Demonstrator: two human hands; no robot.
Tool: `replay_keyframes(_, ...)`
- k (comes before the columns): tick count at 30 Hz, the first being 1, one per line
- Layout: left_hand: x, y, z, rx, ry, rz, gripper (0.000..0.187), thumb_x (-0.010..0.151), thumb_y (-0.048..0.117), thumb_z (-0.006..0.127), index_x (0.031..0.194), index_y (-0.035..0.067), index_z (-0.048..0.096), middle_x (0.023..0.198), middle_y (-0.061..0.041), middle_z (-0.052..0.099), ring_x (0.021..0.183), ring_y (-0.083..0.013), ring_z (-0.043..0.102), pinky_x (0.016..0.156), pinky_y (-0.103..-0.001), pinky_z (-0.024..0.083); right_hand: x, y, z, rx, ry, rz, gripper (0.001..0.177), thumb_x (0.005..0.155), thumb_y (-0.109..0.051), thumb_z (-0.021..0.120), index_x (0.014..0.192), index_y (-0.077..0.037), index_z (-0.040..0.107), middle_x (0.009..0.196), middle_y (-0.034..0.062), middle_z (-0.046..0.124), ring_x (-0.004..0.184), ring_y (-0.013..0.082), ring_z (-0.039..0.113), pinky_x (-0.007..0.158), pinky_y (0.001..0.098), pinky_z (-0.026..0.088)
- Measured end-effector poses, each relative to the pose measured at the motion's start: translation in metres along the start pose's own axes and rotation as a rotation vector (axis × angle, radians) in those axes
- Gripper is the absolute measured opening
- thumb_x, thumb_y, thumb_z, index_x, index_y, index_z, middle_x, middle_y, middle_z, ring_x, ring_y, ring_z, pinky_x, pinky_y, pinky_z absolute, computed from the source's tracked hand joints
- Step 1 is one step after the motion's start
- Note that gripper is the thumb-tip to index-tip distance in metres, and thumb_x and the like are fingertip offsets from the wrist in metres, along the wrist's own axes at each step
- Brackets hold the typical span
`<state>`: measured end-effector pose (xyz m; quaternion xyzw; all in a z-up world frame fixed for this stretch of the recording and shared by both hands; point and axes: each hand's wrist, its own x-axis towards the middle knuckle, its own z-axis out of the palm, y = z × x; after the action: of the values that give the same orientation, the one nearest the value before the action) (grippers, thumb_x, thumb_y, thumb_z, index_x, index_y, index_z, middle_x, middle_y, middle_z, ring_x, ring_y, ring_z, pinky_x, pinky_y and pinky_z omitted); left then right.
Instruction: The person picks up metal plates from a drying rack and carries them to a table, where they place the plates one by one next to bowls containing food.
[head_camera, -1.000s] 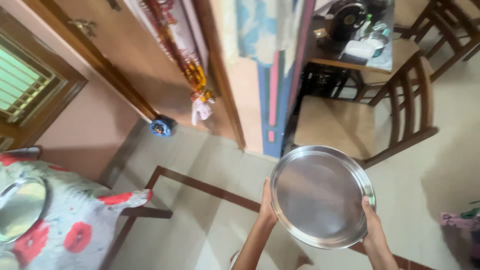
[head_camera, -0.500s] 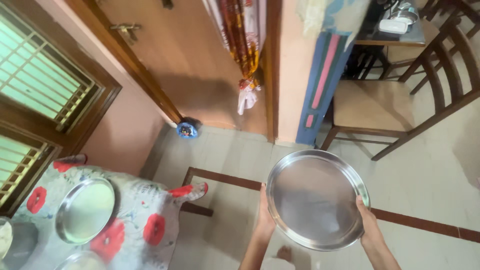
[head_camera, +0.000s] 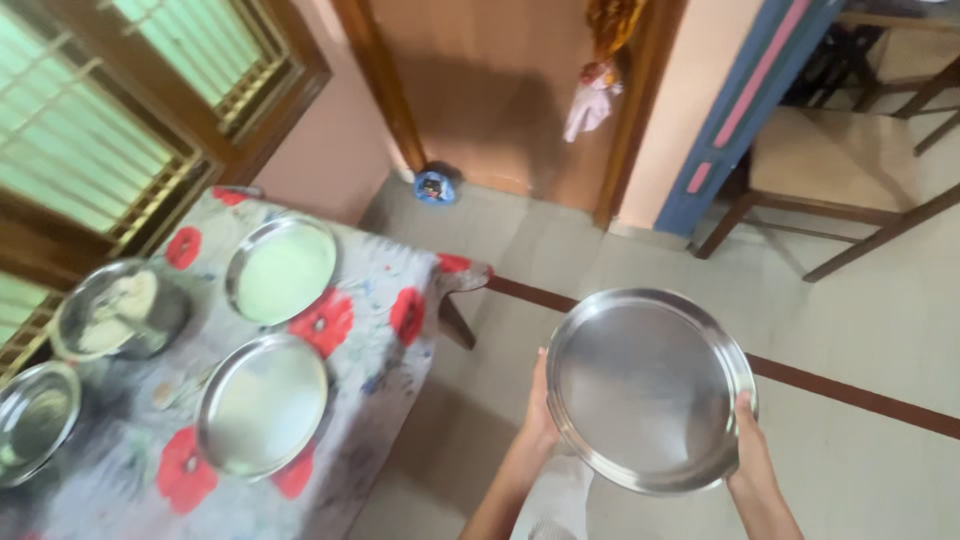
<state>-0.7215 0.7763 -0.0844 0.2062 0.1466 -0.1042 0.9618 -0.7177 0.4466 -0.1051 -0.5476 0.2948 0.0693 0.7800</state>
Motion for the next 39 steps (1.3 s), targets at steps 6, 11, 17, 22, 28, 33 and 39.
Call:
replay_keyframes(6,-0.101,0.024,-0.038,-0.017,-0.002,0.023,0.073,0.098,0.063,0.05,0.142,0.005,0.057,0.139,-0.013,0.062,0.125,-0.0255,0.059,0.108,-0.041,0.048,-0.091,0.046,0.023,-0.052,-0.002,0.067,0.067,0.103,-0.058,0.051,0.141,-0.002,0.054,0.131,0.011,0.06,0.116,0.0227,0.057,0.099,0.0426,0.047)
replay_keyframes(11,-0.17,0.061,-0.053,-0.016,0.124,0.034,0.077,0.095,0.064,0.051,0.146,0.007,0.054,0.143,-0.012,0.061,0.127,-0.0255,0.06,0.109,-0.042,0.049,-0.139,0.074,0.057,-0.124,-0.027,0.088,0.073,0.102,-0.057,0.052,0.143,0.003,0.052,0.133,0.0146,0.061,0.118,0.0259,0.058,0.099,0.0463,0.046)
replay_keyframes(17,-0.251,0.114,-0.104,0.078,0.157,0.225,0.062,0.094,0.058,0.053,0.135,0.011,0.053,0.129,-0.011,0.063,0.117,-0.0236,0.064,0.1,-0.042,0.053,-0.192,0.141,0.117,-0.14,-0.048,0.02,0.077,0.098,-0.056,0.059,0.143,0.005,0.047,0.138,0.0123,0.058,0.123,0.0229,0.057,0.1,0.0396,0.046)
replay_keyframes(22,-0.33,0.166,-0.194,0.305,0.53,0.454,0.043,0.099,0.044,0.053,0.123,0.01,0.059,0.106,-0.002,0.062,0.097,-0.0143,0.06,0.084,-0.031,0.052,-0.252,0.229,0.193,-0.236,-0.041,0.008,0.084,0.095,-0.059,0.069,0.136,0.013,0.057,0.121,0.0188,0.064,0.103,0.0237,0.061,0.083,0.0389,0.051)
replay_keyframes(28,-0.414,0.223,-0.328,0.43,0.621,0.711,0.044,0.106,0.04,0.056,0.116,-0.002,0.063,0.099,-0.005,0.057,0.091,-0.0154,0.05,0.08,-0.03,0.046,-0.32,0.328,0.287,-0.279,-0.128,0.167,0.078,0.087,-0.057,0.07,0.13,0.008,0.06,0.113,0.0148,0.068,0.095,0.0241,0.065,0.081,0.0415,0.052)
replay_keyframes(33,-0.464,0.263,-0.386,0.429,0.927,0.757,0.042,0.1,0.037,0.056,0.118,0.0,0.063,0.099,-0.006,0.064,0.089,-0.0154,0.056,0.08,-0.03,0.049,-0.362,0.388,0.36,-0.44,-0.357,0.021,0.068,0.091,-0.049,0.074,0.118,0.013,0.068,0.105,0.0172,0.072,0.093,0.022,0.068,0.083,0.0352,0.053)
replay_keyframes(39,-0.506,0.287,-0.427,0.698,1.309,0.84,0.045,0.101,0.038,0.055,0.117,-0.003,0.065,0.092,-0.016,0.067,0.082,-0.0236,0.059,0.078,-0.04,0.05,-0.379,0.439,0.435,-0.604,-0.583,-0.084,0.057,0.087,-0.043,0.076,0.114,0.006,0.071,0.097,0.0121,0.07,0.084,0.0187,0.064,0.074,0.0353,0.052)
